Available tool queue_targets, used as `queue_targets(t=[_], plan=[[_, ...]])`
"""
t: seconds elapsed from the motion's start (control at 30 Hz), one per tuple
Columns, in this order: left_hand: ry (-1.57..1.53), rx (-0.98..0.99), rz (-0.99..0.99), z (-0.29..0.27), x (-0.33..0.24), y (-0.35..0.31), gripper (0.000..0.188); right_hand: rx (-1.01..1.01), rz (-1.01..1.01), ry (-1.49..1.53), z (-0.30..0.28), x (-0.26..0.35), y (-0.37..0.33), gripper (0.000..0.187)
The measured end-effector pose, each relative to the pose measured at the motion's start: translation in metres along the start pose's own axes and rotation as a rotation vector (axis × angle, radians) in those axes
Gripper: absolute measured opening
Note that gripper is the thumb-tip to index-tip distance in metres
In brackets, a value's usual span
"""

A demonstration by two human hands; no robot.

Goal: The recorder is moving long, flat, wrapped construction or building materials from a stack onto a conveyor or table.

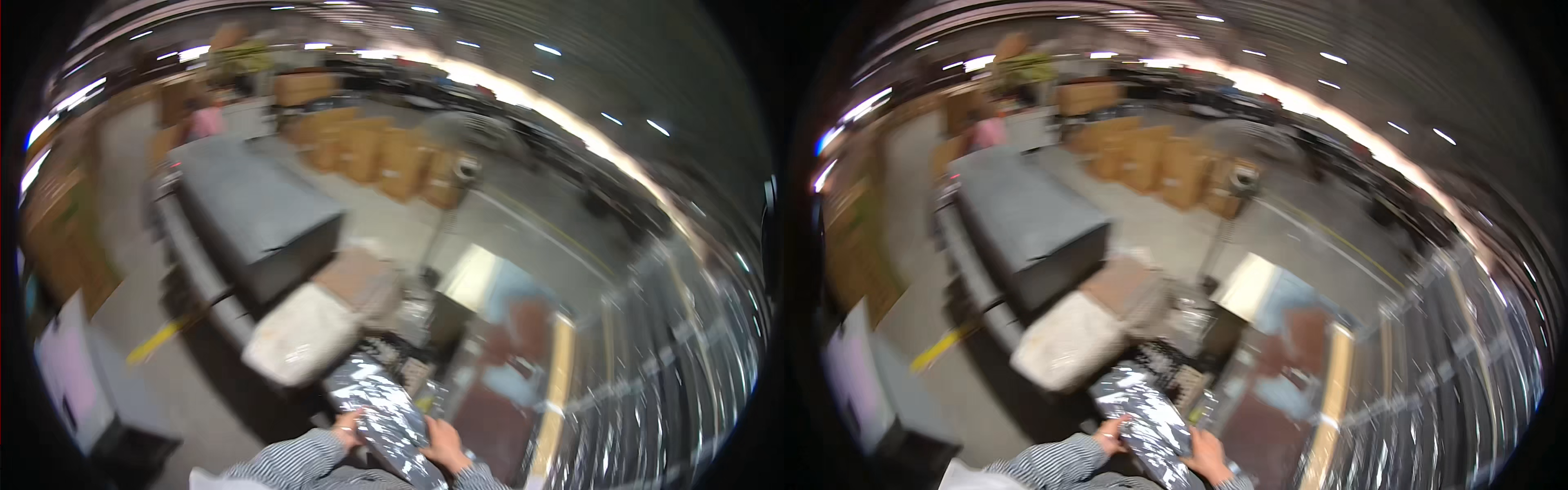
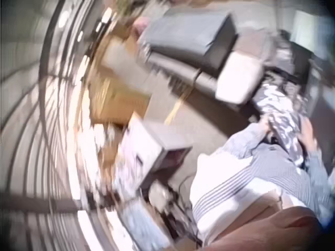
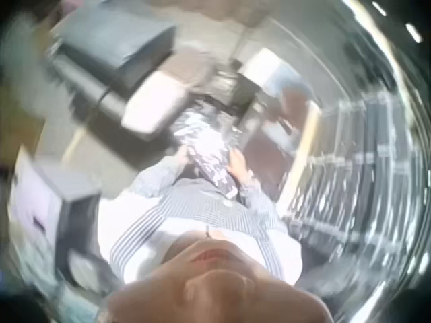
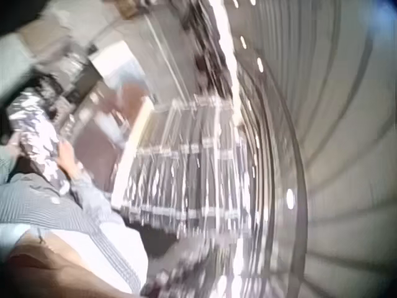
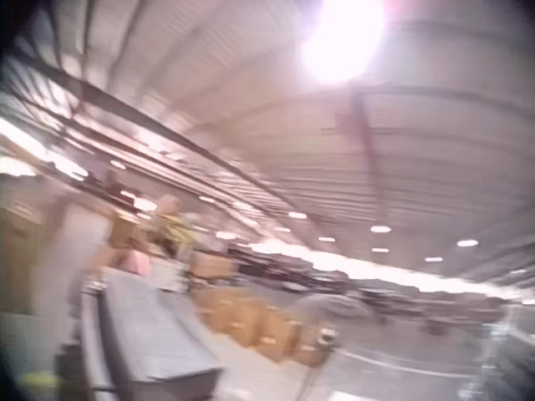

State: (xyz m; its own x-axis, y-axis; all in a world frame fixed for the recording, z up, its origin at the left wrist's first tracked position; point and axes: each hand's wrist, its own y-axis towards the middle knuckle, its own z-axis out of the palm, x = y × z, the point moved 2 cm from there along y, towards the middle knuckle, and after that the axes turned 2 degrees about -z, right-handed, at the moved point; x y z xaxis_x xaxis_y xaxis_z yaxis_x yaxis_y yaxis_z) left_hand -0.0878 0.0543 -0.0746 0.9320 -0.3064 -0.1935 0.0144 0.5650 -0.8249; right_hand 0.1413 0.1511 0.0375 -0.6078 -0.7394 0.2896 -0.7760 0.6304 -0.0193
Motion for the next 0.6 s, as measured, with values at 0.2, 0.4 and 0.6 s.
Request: queue_targets(t=[0.2, 0.4, 0.6], plan=[[0.078, 0.133, 0.21, -0.014, -0.095, 0.062, 0.074, -0.664, -0.161, 0.104, -0.061, 0.031, 0.067, 0.046], [0.461, -0.088, 0.161, 0.029, -0.052, 0.174, 0.089, -1.101, -0.023, -0.322, -0.262, 0.028, -0.078, 0.038], [0.67, 0.344, -0.288, 0.158, 0.156, 0.1, 0.066, -1.377, 0.485, -0.697, -0.433, 0.008, -0.332, 0.03]])
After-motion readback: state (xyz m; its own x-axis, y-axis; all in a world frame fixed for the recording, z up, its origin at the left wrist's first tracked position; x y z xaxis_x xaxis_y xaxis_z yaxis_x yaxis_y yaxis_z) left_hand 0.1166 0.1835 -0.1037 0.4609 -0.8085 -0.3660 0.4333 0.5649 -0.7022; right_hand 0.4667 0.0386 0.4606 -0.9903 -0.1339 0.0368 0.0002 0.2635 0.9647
